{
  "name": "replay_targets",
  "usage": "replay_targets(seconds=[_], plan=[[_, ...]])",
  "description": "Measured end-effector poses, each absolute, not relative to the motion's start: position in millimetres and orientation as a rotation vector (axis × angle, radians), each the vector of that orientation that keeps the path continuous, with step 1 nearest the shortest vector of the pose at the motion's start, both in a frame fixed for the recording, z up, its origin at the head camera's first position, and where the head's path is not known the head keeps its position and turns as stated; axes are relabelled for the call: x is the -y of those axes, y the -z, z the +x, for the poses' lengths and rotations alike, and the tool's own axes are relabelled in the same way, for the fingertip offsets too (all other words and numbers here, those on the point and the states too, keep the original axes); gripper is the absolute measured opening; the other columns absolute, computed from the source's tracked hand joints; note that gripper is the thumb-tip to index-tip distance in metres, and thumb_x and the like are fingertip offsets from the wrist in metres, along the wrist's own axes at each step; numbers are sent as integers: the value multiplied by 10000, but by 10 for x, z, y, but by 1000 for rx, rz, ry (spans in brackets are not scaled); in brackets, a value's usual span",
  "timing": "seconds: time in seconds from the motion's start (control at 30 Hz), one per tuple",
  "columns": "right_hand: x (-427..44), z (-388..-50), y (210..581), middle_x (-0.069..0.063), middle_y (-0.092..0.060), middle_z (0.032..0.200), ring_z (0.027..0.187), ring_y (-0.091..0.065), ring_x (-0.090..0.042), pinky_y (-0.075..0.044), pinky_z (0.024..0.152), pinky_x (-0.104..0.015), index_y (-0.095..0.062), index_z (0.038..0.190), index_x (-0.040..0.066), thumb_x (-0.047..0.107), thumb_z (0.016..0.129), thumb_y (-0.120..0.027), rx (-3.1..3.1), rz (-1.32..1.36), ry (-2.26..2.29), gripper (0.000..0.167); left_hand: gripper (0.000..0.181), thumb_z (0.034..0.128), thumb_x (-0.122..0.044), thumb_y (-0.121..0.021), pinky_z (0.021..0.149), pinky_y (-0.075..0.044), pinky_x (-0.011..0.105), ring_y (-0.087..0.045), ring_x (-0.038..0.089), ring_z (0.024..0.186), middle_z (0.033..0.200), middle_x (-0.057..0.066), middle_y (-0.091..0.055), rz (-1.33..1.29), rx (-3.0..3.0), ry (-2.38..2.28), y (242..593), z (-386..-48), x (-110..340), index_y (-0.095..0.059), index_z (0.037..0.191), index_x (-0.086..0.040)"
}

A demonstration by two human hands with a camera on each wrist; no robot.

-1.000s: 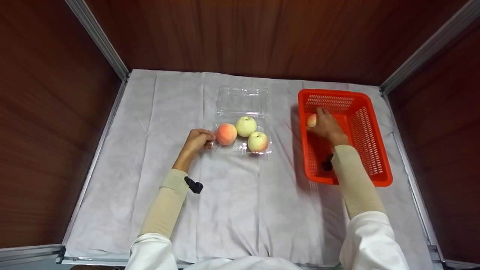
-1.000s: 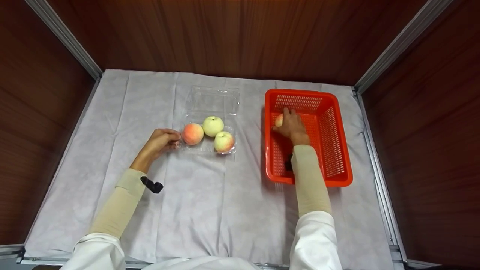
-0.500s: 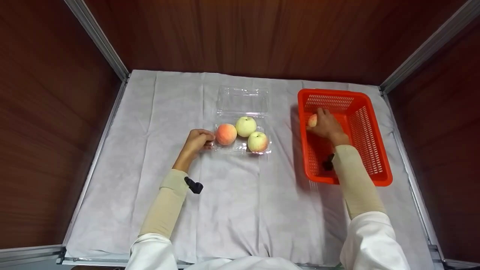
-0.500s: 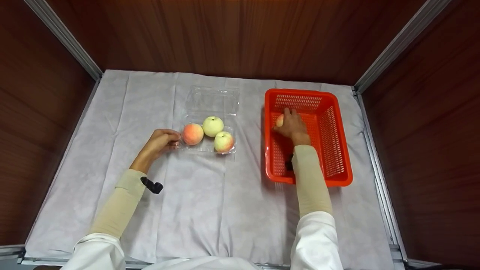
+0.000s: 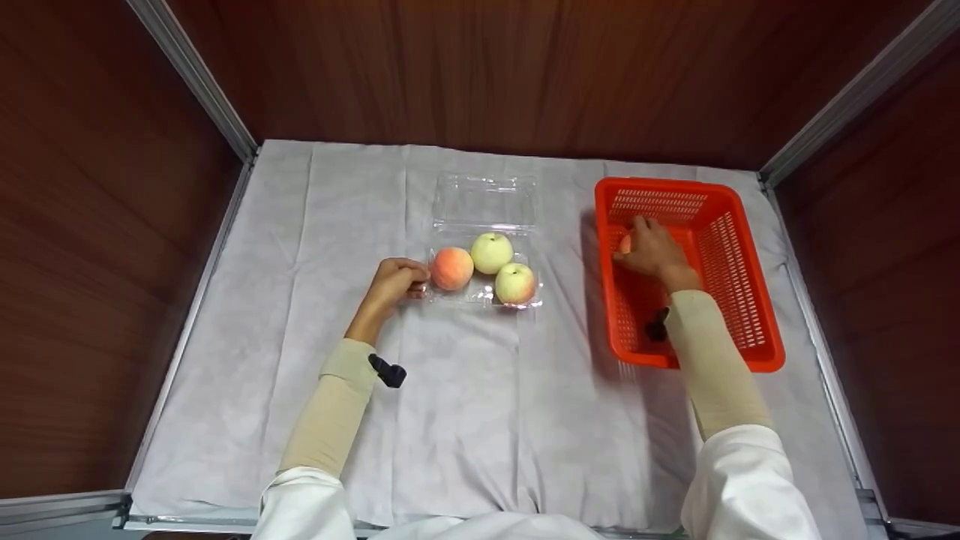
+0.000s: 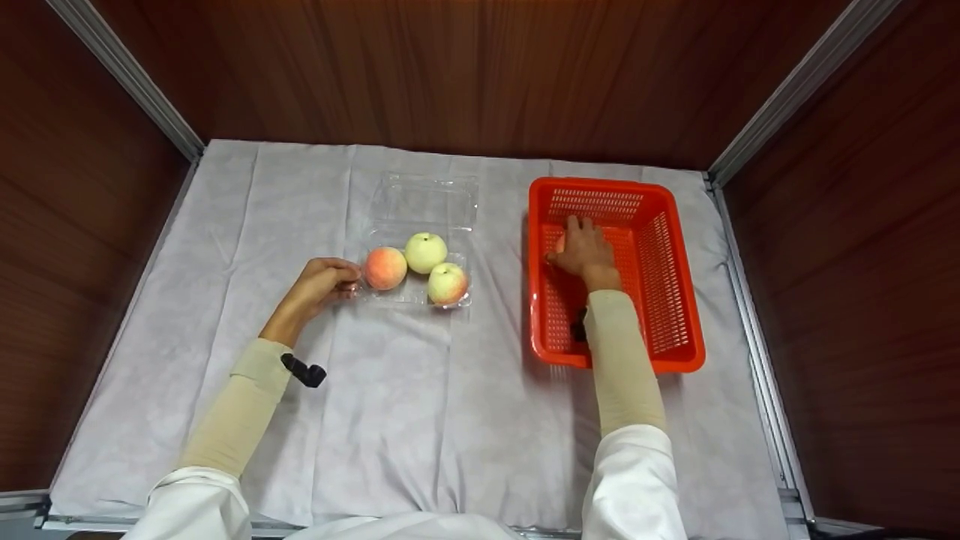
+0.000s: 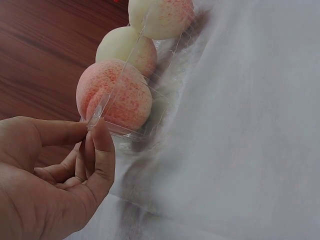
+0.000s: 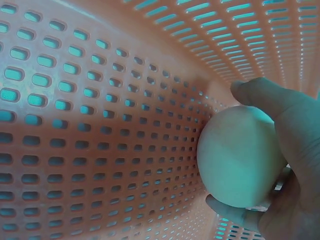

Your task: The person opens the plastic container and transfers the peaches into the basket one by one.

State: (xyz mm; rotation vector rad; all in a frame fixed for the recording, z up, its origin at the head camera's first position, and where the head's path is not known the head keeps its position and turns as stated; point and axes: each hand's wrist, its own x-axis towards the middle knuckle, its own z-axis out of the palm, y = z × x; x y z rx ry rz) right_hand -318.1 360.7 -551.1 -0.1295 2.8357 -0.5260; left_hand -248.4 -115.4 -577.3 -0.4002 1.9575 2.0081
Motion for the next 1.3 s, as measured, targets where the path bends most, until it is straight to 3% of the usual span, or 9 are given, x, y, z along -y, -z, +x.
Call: replay_targets(seconds=[0.2, 0.5, 0.9, 1.3], plan=[[-3602, -3161, 5501, -321, -356, 1572, 1357, -408, -510, -380, 1168, -750, -313, 1579, -21, 325, 973, -724, -2839, -124, 516, 809, 250, 974, 6, -647, 573, -571, 181, -617, 73, 605, 795, 48, -677, -397, -1944, -2011, 5752, -2473, 1152, -664, 1185, 138], [-3565, -3122, 5435, -319, -495, 1341, 1218, -464, -518, -433, 1065, -701, -430, 1424, -67, 201, 941, -646, -2976, -223, 430, 593, 182, 977, 19, -630, 568, -570, 174, -606, 58, 606, 841, 41, -680, -398, -1930, -2015, 5762, -2475, 1154, -680, 1125, 112], [-3540, -3134, 5347, -351, -354, 1606, 1451, -344, -562, -279, 1241, -721, -318, 1592, -53, 359, 1004, -679, -2959, -226, 369, 804, 162, 963, 27, -644, 563, -574, 194, -603, 63, 577, 760, 16, -650, -430, -1931, -2022, 5770, -2479, 1135, -690, 1104, 91], [-3464, -3121, 5226, -352, -347, 1621, 1496, -315, -570, -249, 1260, -718, -340, 1595, -44, 383, 1001, -673, -3002, -275, 339, 803, 189, 967, 12, -647, 594, -589, 205, -609, 72, 606, 777, 18, -650, -425, -1950, -2001, 5770, -2490, 1158, -694, 1128, 97]])
